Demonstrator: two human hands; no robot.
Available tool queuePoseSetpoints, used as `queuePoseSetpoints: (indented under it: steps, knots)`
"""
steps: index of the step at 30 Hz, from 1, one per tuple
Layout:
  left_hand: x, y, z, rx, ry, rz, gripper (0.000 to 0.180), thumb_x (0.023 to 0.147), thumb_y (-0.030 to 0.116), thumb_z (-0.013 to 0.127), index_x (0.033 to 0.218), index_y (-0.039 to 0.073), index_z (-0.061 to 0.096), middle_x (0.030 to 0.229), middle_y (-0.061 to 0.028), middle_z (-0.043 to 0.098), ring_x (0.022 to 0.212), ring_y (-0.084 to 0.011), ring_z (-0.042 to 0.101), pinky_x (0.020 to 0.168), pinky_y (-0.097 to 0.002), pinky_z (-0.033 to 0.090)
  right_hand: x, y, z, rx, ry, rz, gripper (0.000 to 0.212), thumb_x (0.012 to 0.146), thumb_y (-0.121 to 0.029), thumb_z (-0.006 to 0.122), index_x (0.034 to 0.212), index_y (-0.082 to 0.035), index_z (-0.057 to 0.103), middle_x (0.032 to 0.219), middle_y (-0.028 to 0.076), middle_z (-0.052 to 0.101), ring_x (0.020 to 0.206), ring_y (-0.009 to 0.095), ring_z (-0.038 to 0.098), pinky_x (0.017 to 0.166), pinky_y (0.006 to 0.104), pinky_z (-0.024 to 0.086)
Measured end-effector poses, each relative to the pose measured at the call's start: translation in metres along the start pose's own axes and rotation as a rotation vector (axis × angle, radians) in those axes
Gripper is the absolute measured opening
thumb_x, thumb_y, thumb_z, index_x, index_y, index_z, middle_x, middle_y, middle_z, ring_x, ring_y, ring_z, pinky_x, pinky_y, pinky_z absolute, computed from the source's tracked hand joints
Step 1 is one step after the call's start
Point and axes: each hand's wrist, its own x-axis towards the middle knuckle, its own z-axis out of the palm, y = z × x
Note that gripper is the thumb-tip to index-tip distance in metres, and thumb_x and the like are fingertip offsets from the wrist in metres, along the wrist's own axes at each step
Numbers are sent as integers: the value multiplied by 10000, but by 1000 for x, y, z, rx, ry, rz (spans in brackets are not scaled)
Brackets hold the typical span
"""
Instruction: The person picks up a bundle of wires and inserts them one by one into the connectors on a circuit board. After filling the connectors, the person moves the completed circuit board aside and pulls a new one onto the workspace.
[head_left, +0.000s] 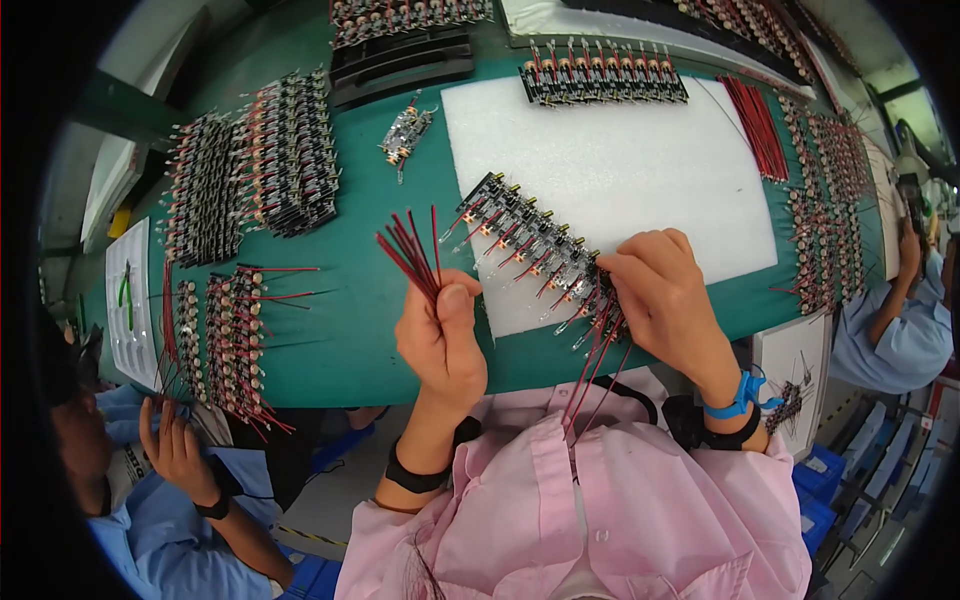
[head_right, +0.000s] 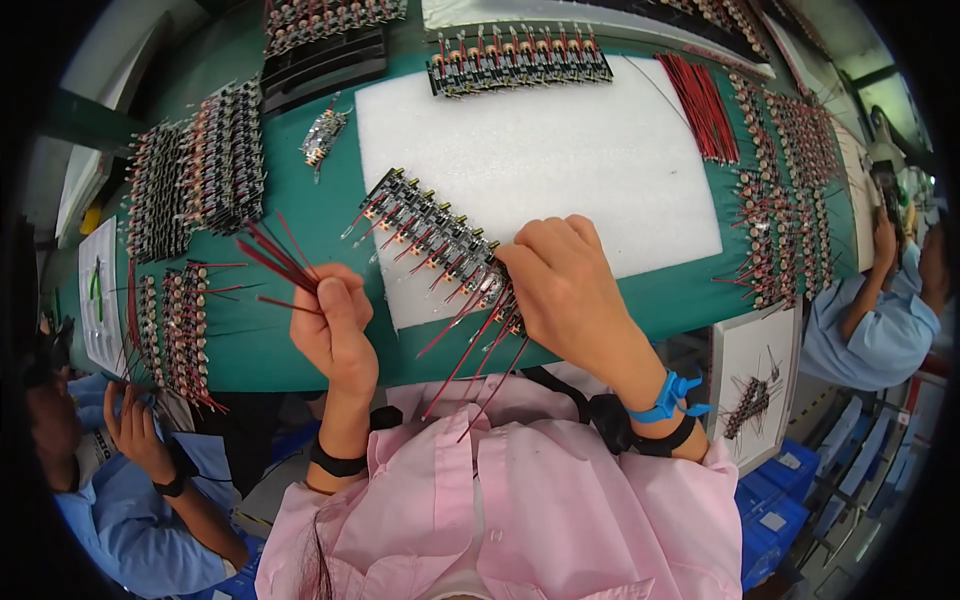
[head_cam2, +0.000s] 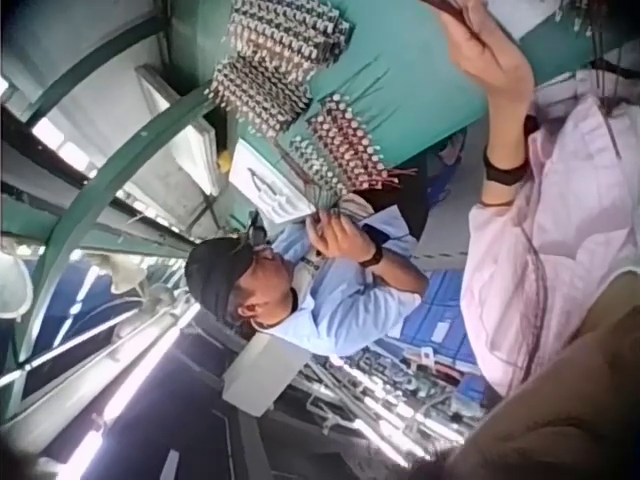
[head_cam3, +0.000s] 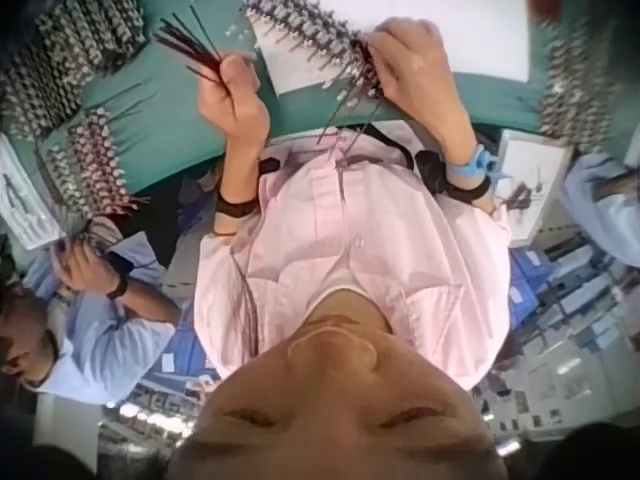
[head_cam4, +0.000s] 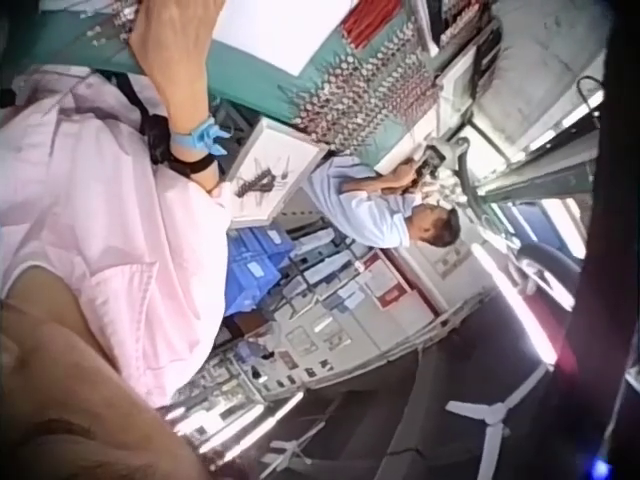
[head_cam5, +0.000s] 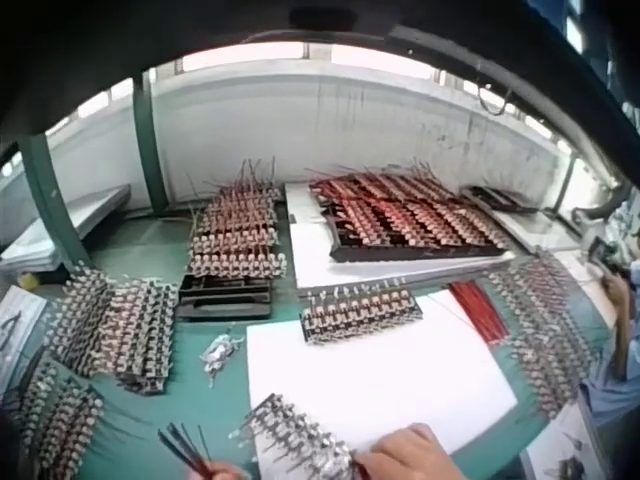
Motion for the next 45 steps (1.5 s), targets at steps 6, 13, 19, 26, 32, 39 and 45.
queuePoseSetpoints:
  steps: [6,13,19,26,32,39,45]
  knots:
    - [2,3,1,-79,57,3,203,858,190,389,745,31,444,491,58,302,389,-10,229,351,-170,164,-6,-5,-4,-84,10,-85,165,656,55,506,807,2,547,688,104,488,652,242,472,599,313,368]
    - [14,-2,-1,-394,10,-233,254,859,246,399,703,48,432,472,66,268,367,-18,214,327,-168,156,-27,2,-18,388,304,221,68,712,36,479,769,35,517,686,90,490,617,165,458,566,249,360]
    - [-15,1,-11,18,55,-116,275,847,276,417,687,59,469,479,45,337,390,-23,278,354,-179,212,-66,5,-30,806,-329,-86,38,651,13,546,641,20,510,578,106,492,505,202,482,466,262,373]
    - [-35,1,7,301,179,74,182,776,146,498,696,-7,439,516,-115,395,443,-164,402,430,-264,338,-61,-23,13,764,-961,-303,52,653,-18,544,643,28,524,601,130,508,504,211,496,465,284,385]
    - [-33,7,10,149,337,214,189,766,133,513,675,-15,440,513,-141,441,426,-203,438,420,-301,331,-76,-28,29,746,-975,-236,71,685,-46,534,651,16,525,588,71,516,524,133,489,452,254,363]
    - [-41,4,-9,-360,196,-1,323,844,258,392,630,19,426,427,-28,399,348,-121,402,339,-254,305,-63,-47,62,854,-853,80,143,759,-99,507,674,16,513,607,45,519,494,101,465,471,205,378]
    - [-97,3,-27,-652,130,-91,389,865,333,326,637,40,440,457,-6,378,332,-87,337,324,-215,293,-51,-70,68,918,-714,147,173,802,-140,472,876,10,514,803,93,541,666,116,518,628,214,410]
